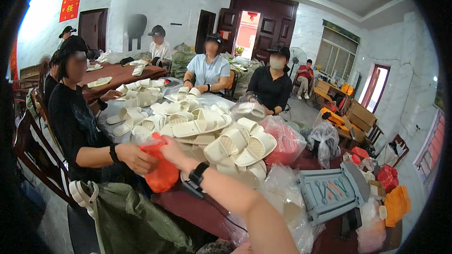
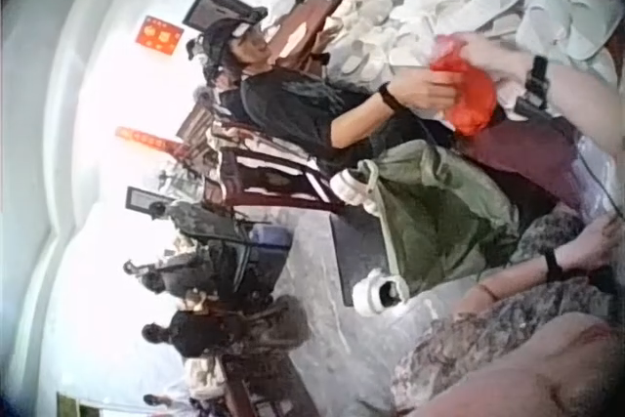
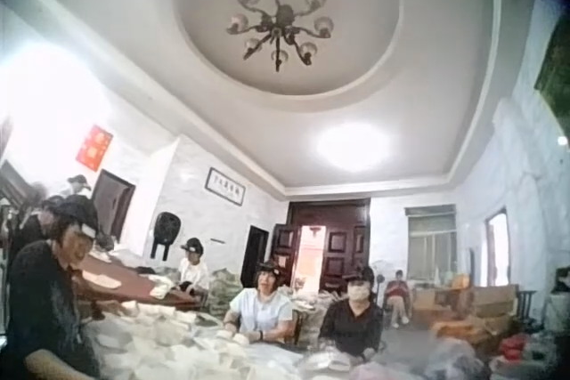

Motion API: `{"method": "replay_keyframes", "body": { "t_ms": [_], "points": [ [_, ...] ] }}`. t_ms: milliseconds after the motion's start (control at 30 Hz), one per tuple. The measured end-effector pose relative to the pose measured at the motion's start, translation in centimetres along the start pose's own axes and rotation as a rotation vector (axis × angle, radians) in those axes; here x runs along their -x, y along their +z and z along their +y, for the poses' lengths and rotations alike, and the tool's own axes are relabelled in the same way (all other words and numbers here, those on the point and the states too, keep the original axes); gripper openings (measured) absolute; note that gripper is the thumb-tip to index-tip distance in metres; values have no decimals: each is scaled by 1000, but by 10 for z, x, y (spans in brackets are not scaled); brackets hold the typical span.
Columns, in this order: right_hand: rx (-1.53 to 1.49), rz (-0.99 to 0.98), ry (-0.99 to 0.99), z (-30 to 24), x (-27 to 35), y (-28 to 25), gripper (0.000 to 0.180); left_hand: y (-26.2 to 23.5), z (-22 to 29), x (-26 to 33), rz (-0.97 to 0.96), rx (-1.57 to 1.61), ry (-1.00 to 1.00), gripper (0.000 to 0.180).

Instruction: Inspecting and packing plastic sandals into plastic bags in a workshop environment.

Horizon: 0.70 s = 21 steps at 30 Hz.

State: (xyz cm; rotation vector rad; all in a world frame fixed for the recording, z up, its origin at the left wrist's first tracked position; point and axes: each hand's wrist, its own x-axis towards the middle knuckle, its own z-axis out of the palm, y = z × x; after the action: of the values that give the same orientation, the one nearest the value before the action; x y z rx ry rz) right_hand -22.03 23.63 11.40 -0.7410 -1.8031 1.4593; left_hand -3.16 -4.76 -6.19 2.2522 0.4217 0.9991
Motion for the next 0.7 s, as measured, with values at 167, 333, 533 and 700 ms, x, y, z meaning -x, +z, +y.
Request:
{"method": "replay_keyframes", "body": {
  "t_ms": [167,333,533,700],
  "points": [
    [6,36,1,8,-7,26,28,-20,14,-3,191,1,114,49],
    [28,23,76,0,26,6,41,-9,-2,3,-172,64,-121,57],
    [97,-90,-155,-85,121,-11,36,-9,-2,7,-72,-100,-74,68],
    [481,-43,-757,-215,251,-37,27,-13,10,5,-185,-73,-119,68]
  ]
}}
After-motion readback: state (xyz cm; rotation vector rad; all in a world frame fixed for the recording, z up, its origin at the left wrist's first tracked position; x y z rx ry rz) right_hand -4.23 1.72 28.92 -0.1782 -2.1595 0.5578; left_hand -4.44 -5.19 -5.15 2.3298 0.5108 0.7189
